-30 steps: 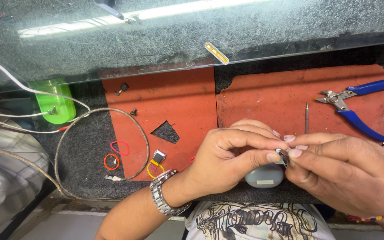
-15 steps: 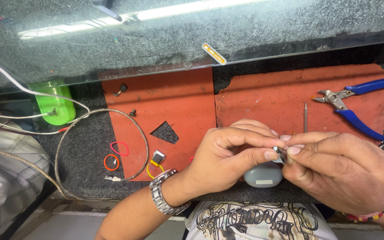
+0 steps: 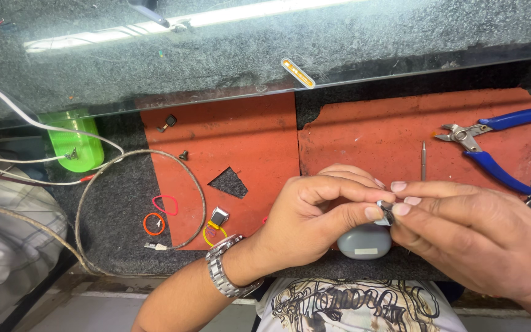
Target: The person uses a small metal tool to carefully pry and adjust internal components of a white wireless earbud. They repeatedly open the earbud housing, manipulate the internal parts, and close it again while working at a cluttered electronics repair bench.
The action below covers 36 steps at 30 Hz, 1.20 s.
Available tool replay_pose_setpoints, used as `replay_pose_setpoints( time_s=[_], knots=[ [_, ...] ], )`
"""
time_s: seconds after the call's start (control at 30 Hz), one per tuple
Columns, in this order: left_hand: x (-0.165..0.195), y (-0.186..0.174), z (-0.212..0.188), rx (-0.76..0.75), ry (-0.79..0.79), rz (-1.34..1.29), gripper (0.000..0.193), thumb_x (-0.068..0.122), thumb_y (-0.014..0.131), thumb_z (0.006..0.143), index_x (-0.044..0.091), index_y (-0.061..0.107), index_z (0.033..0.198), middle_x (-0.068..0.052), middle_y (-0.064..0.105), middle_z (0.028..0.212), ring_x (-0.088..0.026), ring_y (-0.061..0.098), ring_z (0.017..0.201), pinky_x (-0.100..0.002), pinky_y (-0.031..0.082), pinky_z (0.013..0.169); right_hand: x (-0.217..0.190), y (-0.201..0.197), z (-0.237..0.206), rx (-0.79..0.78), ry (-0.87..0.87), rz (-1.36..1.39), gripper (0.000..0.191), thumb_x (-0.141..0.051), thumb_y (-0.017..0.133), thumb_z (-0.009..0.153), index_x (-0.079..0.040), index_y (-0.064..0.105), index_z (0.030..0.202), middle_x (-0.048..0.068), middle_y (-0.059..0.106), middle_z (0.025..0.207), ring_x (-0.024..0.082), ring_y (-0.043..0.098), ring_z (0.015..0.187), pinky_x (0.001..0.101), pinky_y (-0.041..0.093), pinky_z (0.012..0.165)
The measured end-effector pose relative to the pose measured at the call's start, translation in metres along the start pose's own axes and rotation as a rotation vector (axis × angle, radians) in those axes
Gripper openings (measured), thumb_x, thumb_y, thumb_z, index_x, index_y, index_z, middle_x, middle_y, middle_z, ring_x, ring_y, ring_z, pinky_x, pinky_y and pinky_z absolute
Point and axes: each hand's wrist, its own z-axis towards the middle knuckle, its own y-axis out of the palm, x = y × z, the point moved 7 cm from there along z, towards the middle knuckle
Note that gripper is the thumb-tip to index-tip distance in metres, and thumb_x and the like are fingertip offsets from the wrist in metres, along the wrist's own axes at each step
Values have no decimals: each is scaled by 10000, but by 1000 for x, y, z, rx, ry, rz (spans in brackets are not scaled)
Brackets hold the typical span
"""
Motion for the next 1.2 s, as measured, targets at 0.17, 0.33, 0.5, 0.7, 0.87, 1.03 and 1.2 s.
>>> replay_pose_setpoints(
  time_s=[0.17, 0.33, 0.5, 0.7, 0.87, 1.03, 1.2],
  knots=[
    [4, 0, -1, 8, 10, 62, 149, 83, 728, 1035, 16, 741, 1168, -86, 735, 1137, -154, 679, 1138, -282, 555, 1037, -5, -3, 5, -36, -148, -64, 357, -136, 825, 808, 26, 691, 1097, 139, 688, 1058, 318, 724, 1032, 390, 630, 838],
    [4, -2, 1, -4, -32, 66, 192, 74, 709, 1034, 14, 737, 1214, -95, 729, 1162, -151, 687, 1129, -295, 563, 1052, 2, -1, 5, -91, -209, -50, 364, -144, 807, 787, 29, 692, 1086, 155, 692, 1061, 331, 727, 1011, 394, 612, 806],
    [-2, -2, 3, -14, -120, -13, 203, 68, 682, 1041, -6, 732, 1224, -105, 719, 1209, -139, 690, 1116, -274, 570, 1008, 21, 9, 6, -166, 46, 185, 298, -44, 778, 803, 10, 719, 1090, 78, 712, 993, 191, 751, 887, 296, 630, 732],
    [-8, -3, 4, -43, -153, -81, 189, 59, 700, 1029, -20, 734, 1198, -98, 719, 1195, -140, 693, 1096, -269, 572, 989, 17, 1, 16, -69, 50, 89, 185, -31, 780, 811, -31, 697, 976, 91, 716, 935, 192, 730, 787, 295, 589, 662],
    [-11, -3, 5, -56, -169, -56, 193, 57, 708, 1021, -24, 739, 1194, -90, 721, 1175, -135, 692, 1081, -258, 569, 974, 14, 1, 18, -69, 61, 37, 183, -25, 783, 800, -39, 702, 963, 78, 717, 917, 203, 731, 779, 308, 584, 657],
    [-11, -3, 6, -60, -216, -102, 190, 53, 695, 1028, -24, 738, 1197, -91, 728, 1165, -125, 691, 1057, -252, 570, 934, 15, 4, 12, -57, 75, -3, 203, -48, 809, 800, -47, 707, 976, 70, 728, 922, 194, 727, 780, 313, 577, 638],
    [-10, -5, 5, -37, -231, -69, 190, 54, 675, 1036, -21, 743, 1196, -95, 744, 1142, -120, 692, 1024, -255, 577, 887, 6, 7, 7, -63, -86, -30, 308, -100, 815, 796, -2, 691, 1061, 123, 689, 984, 257, 730, 890, 337, 607, 692]
  ],
)
